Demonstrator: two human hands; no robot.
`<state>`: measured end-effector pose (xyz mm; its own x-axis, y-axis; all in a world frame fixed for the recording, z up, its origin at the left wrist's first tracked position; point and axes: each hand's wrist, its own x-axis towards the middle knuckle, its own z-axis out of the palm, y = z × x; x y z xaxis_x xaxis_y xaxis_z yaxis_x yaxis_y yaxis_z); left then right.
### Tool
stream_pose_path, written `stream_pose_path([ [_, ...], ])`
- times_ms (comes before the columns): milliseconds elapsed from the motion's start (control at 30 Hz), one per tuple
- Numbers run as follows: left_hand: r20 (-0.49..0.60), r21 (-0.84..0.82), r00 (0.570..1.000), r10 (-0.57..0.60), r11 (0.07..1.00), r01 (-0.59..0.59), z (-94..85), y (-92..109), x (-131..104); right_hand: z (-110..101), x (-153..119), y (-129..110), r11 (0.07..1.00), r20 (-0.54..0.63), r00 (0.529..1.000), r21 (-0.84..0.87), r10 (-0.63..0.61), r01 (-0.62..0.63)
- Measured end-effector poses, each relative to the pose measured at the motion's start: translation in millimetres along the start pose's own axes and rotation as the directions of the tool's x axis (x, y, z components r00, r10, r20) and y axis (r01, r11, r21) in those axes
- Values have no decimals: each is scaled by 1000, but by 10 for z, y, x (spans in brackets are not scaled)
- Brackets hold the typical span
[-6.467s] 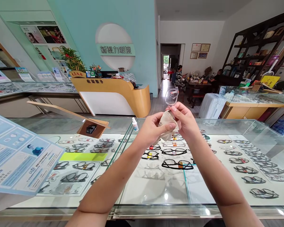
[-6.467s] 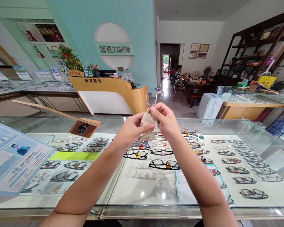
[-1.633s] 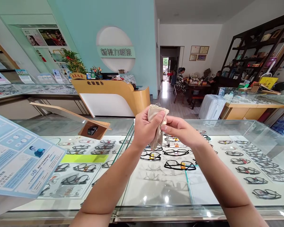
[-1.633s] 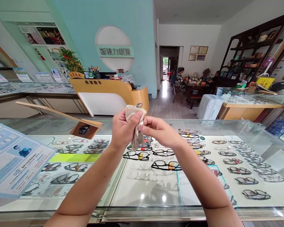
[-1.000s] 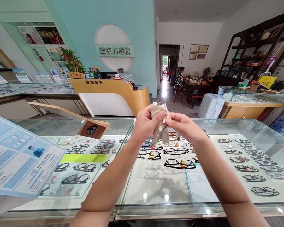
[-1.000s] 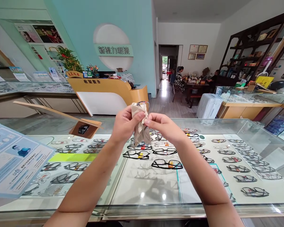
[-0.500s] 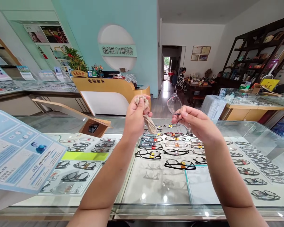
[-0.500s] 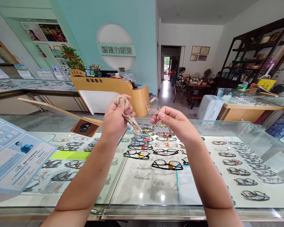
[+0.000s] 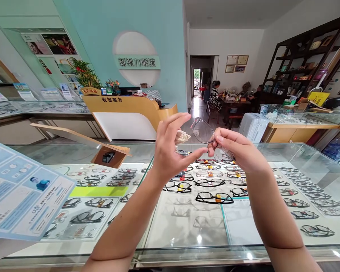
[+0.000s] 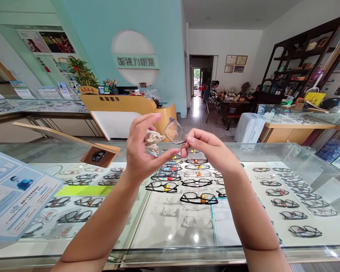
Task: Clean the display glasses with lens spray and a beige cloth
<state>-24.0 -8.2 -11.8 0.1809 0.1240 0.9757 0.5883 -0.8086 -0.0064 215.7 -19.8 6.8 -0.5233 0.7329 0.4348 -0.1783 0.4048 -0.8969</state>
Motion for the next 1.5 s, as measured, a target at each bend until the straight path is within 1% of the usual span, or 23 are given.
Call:
stream_pose_path([
  [167,30,40,999,43,998,-45,-26,33,-1,12,-11,-59,996,54,998,-83,22,-18],
  [333,24,53,998,64,996,-65,-39,56,15,41,-31,-85,988,43,999,-156,22,-15],
  [467,16,54,993,113,992,-114,-37,30,16,61,-74,-105,972,40,999,-234,23,-13],
  [533,-23,59,991,133,990,-132,-35,16,14,76,-91,-110,947,-10,1000,-319,-29,24],
  [567,-44,65,991,127,990,-124,-35,11,12,83,-94,-108,930,-69,993,-362,-95,64],
  [600,-71,71,991,112,992,-107,-38,9,11,89,-94,-102,908,-149,970,-402,-194,119],
  [633,-107,77,990,91,994,-83,-42,8,9,93,-89,-92,877,-240,918,-444,-315,185],
  [667,-150,81,986,66,995,-54,-48,9,8,93,-81,-79,837,-331,835,-487,-440,249],
  [733,-242,77,970,1,997,18,-66,14,5,84,-56,-51,745,-460,626,-585,-630,320],
  [767,-284,66,958,-33,996,54,-76,18,4,77,-42,-38,703,-495,531,-635,-688,320],
  [800,-316,48,946,-75,994,95,-86,21,3,70,-28,-28,671,-514,457,-676,-726,306],
  [833,-338,26,934,-119,990,135,-96,23,4,65,-16,-20,649,-524,406,-704,-748,288],
  [867,-356,6,922,-154,986,167,-106,25,5,64,-7,-13,639,-529,381,-718,-758,275],
  [900,-370,-7,912,-179,982,190,-115,25,7,68,-1,-8,636,-530,373,-721,-761,275],
  [933,-383,-11,903,-194,979,205,-123,24,10,76,2,-4,640,-527,383,-714,-759,285],
  [967,-391,-9,898,-203,976,217,-130,23,14,89,1,1,646,-518,409,-704,-751,295],
  [1033,-404,-2,890,-210,973,229,-141,19,20,124,-10,8,653,-478,489,-699,-730,290],
  [1100,-404,-10,885,-231,969,248,-151,16,23,173,-30,7,640,-432,557,-727,-709,249],
  [1133,-400,-15,884,-243,966,258,-156,16,23,202,-41,2,626,-414,580,-747,-702,225],
  [1267,-375,3,888,-267,957,289,-185,34,22,340,-87,-27,543,-351,606,-823,-714,163],
  [1367,-364,28,894,-263,956,293,-202,56,27,432,-109,-36,480,-290,643,-867,-708,137],
  [1433,-356,45,898,-257,955,292,-208,64,31,470,-114,-29,464,-275,656,-876,-703,130],
  [1500,-356,58,898,-257,954,295,-209,62,32,486,-113,-15,458,-275,653,-880,-706,124],
])
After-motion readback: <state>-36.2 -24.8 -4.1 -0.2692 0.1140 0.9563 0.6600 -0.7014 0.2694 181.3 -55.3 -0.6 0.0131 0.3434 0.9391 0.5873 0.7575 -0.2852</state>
